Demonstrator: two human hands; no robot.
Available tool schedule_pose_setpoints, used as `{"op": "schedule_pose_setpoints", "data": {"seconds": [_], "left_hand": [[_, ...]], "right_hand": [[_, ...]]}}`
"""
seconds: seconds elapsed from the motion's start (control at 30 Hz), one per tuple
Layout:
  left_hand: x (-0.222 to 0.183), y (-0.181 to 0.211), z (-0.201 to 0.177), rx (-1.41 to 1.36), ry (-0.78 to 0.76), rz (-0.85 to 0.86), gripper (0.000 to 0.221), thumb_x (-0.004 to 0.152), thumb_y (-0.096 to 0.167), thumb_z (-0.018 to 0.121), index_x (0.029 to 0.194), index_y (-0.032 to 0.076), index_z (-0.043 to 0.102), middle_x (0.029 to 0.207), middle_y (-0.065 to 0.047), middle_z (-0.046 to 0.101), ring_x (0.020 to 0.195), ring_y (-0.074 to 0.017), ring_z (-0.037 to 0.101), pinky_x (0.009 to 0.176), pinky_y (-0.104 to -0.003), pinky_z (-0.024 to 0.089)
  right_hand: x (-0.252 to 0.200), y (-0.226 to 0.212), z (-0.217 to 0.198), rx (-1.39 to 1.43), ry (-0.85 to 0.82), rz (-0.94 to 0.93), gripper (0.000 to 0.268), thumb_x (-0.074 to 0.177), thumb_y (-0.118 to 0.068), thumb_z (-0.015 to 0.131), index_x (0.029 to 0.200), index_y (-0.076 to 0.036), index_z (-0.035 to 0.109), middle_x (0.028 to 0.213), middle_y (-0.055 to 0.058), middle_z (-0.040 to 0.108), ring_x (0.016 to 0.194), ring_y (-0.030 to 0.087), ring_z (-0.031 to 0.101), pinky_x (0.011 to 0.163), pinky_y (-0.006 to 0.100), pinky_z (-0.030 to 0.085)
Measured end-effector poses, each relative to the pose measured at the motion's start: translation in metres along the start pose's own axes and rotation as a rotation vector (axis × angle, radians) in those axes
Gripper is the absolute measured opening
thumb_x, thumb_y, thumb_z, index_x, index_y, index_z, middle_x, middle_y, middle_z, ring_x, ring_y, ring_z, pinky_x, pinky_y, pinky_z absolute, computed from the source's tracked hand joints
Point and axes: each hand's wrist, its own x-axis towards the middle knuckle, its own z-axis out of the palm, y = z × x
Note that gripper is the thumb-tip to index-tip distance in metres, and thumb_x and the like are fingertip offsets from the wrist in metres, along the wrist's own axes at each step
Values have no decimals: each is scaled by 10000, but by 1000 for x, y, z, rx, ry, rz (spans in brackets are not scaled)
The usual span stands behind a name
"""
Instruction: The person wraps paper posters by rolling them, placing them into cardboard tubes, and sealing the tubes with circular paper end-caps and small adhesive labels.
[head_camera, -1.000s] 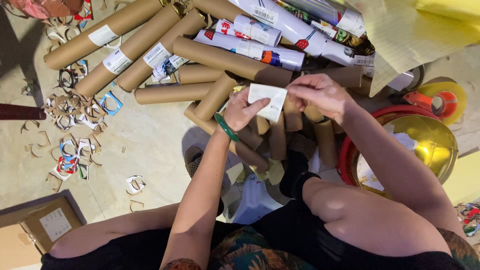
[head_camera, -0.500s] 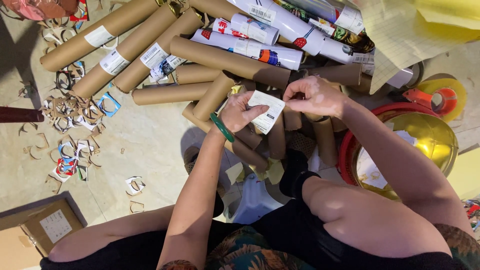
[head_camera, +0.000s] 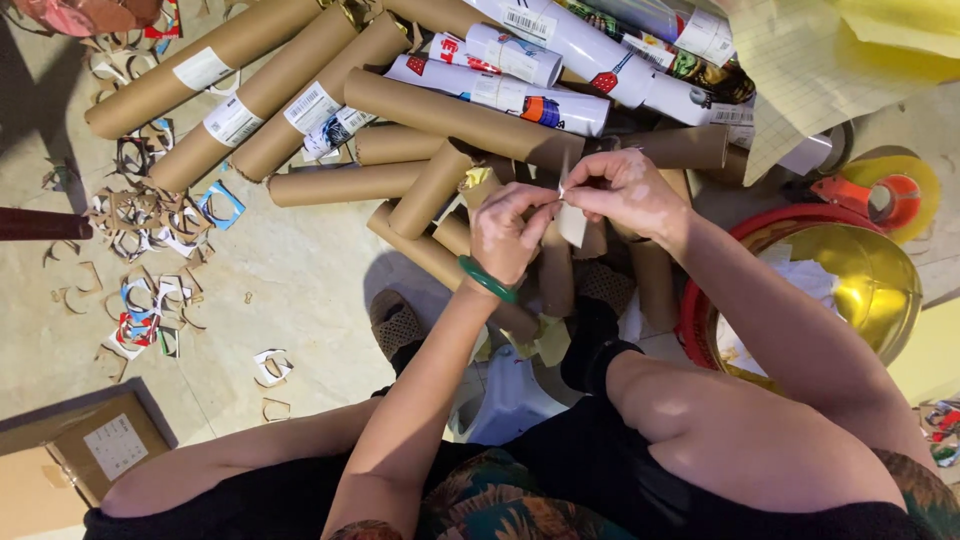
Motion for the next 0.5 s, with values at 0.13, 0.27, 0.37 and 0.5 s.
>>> {"op": "schedule_pose_setpoints", "data": {"seconds": [0.13,0.27,0.37,0.5], "left_hand": [[-3,7,7,63,77,8,86,874,65,771,953,60,736,956,-88,746,902,-266,727,827,-372,576],[-3,10,8,205,131,94,112,836,56,780,934,65,726,956,-89,739,917,-298,708,859,-410,555],[-1,17,7,287,129,118,117,830,44,769,940,68,738,948,-85,741,906,-301,704,838,-419,536],[-2,17,8,354,125,166,121,820,34,761,935,65,738,959,-81,746,912,-299,701,836,-423,530]], "right_hand": [[-3,-5,3,-99,62,22,93,900,-74,727,965,-10,747,800,0,708,639,51,598,571,217,485],[0,8,-1,-144,34,-242,68,910,-44,740,939,17,737,867,15,712,786,51,611,683,223,500],[-7,-14,6,-255,80,-213,78,879,-69,752,912,0,737,811,25,723,736,57,617,641,241,503],[-14,-37,14,-449,137,-247,96,844,-84,765,892,-8,731,772,58,716,687,90,647,622,268,506]]}}
